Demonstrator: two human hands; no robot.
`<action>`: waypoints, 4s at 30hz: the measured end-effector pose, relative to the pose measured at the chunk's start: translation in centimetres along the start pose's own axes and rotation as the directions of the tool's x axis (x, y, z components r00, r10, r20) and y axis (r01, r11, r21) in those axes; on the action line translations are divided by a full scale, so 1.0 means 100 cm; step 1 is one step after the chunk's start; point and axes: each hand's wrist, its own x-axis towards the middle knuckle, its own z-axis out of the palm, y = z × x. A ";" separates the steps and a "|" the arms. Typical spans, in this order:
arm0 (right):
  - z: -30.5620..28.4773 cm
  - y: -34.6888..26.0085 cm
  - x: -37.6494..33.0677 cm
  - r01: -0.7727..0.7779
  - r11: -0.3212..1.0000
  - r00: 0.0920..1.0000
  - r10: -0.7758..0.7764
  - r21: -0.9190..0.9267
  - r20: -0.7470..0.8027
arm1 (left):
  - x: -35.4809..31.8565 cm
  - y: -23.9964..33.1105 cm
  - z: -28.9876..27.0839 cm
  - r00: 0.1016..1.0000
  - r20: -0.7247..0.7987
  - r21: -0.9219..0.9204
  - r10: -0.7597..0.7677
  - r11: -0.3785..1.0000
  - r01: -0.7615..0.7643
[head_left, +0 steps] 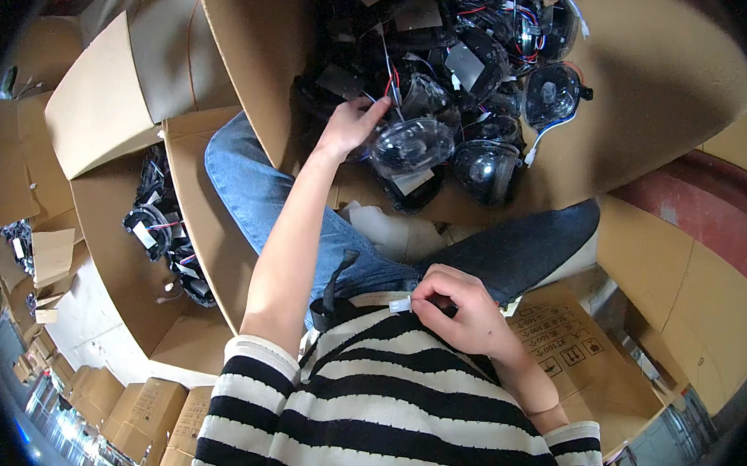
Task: The person tests light assemblies by repeatedly picking up a light from a cardboard box, connecting its wire connector to a power cable, disconnecting it, and placing the light into another cardboard box.
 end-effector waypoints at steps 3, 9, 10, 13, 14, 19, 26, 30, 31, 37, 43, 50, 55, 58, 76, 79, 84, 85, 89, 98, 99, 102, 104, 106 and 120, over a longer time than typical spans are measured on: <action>-0.001 -0.002 0.000 -0.043 0.999 0.999 0.043 0.025 -0.012 | -0.003 0.039 0.003 0.882 0.373 -0.150 -0.288 0.919 0.364; -0.001 -0.003 0.000 -0.067 0.997 0.998 0.067 0.034 0.016 | -0.004 0.048 0.012 0.919 0.392 -0.225 -0.050 0.963 0.148; 0.000 -0.002 0.000 -0.068 0.997 0.998 0.067 0.036 0.015 | -0.010 0.047 0.014 0.907 0.404 -0.414 0.115 0.907 0.069; 0.002 -0.001 0.000 -0.030 0.998 1.000 0.030 0.058 -0.005 | -0.045 0.065 0.020 0.860 0.401 -0.593 0.316 0.805 -0.019; 0.002 -0.002 0.000 -0.019 0.998 1.000 0.019 0.057 -0.007 | -0.057 0.071 0.018 0.856 0.442 -0.576 0.267 0.816 0.043; -0.002 -0.013 -0.001 -0.005 0.999 1.000 0.005 0.046 0.009 | -0.128 0.092 0.017 0.915 0.300 -0.537 0.272 0.841 -0.074; -0.019 -0.035 -0.006 0.032 0.999 0.996 -0.031 0.013 -0.086 | -0.190 0.091 -0.016 0.930 0.251 -0.411 0.270 0.899 -0.150; -0.024 -0.040 -0.009 0.064 0.995 0.984 -0.050 0.079 -0.170 | -0.202 0.082 -0.026 0.836 0.306 -0.373 0.455 0.866 -0.334; -0.026 -0.042 -0.009 0.059 0.994 0.983 -0.041 0.095 -0.179 | -0.201 0.077 -0.029 0.802 0.314 -0.453 0.509 0.822 -0.344; -0.024 -0.045 -0.003 0.076 0.985 0.990 -0.056 0.155 -0.129 | -0.196 0.069 -0.036 0.639 0.479 -0.608 0.602 0.753 -0.253; -0.018 -0.049 -0.001 0.107 0.994 0.988 -0.107 -0.003 -0.112 | -0.190 0.076 -0.036 0.532 0.534 -0.602 0.658 0.737 -0.307; -0.023 -0.045 -0.015 -0.012 0.993 0.981 0.033 0.114 -0.190 | -0.182 0.078 -0.041 0.524 0.589 -0.554 0.615 0.779 -0.293; -0.020 -0.049 -0.010 0.043 0.997 0.985 -0.032 0.063 -0.167 | -0.185 0.079 -0.038 0.470 0.621 -0.526 0.627 0.778 -0.343; -0.021 -0.053 -0.011 0.080 0.991 0.980 -0.098 -0.109 -0.172 | -0.186 0.077 -0.042 0.476 0.645 -0.449 0.598 0.800 -0.397; -0.037 -0.050 -0.015 -0.011 1.000 0.941 0.003 -0.022 -0.337 | -0.189 0.076 -0.050 0.799 0.478 -0.384 0.364 0.905 -0.182; -0.038 -0.050 -0.014 0.028 0.999 0.964 -0.017 0.035 -0.267 | -0.196 0.071 -0.047 0.802 0.431 -0.476 0.414 0.859 -0.187; -0.036 -0.049 -0.009 0.034 0.995 0.973 -0.012 0.091 -0.229 | -0.206 0.069 -0.043 0.796 0.258 -0.385 0.548 0.814 -0.436; -0.035 -0.047 -0.008 0.037 0.993 0.976 -0.011 0.112 -0.219 | -0.209 0.078 -0.044 0.817 0.299 -0.316 0.493 0.859 -0.402; -0.031 -0.048 -0.001 0.001 0.988 0.984 0.026 0.154 -0.178 | -0.216 0.083 -0.041 0.858 0.255 -0.195 0.446 0.893 -0.406; -0.029 -0.047 0.002 -0.002 0.973 0.988 0.037 0.231 -0.149 | -0.210 0.070 -0.031 0.746 0.104 0.128 0.658 0.735 -0.666; -0.029 -0.048 0.002 0.011 0.967 0.986 0.032 0.253 -0.166 | -0.208 0.069 -0.031 0.723 0.096 0.218 0.685 0.694 -0.686; -0.029 -0.052 0.001 0.047 0.961 0.979 0.010 0.272 -0.204 | -0.204 0.066 -0.027 0.670 0.059 0.333 0.740 0.618 -0.712; -0.028 -0.056 0.000 0.071 0.960 0.975 -0.010 0.269 -0.223 | -0.203 0.066 -0.028 0.650 0.061 0.420 0.758 0.571 -0.705; -0.028 -0.056 0.001 0.047 0.961 0.977 0.012 0.272 -0.212 | -0.204 0.064 -0.026 0.640 0.041 0.419 0.767 0.569 -0.708; -0.029 -0.045 0.007 -0.003 0.999 0.954 0.015 0.041 -0.301 | -0.198 0.070 -0.032 0.597 -0.022 0.445 0.802 0.543 -0.713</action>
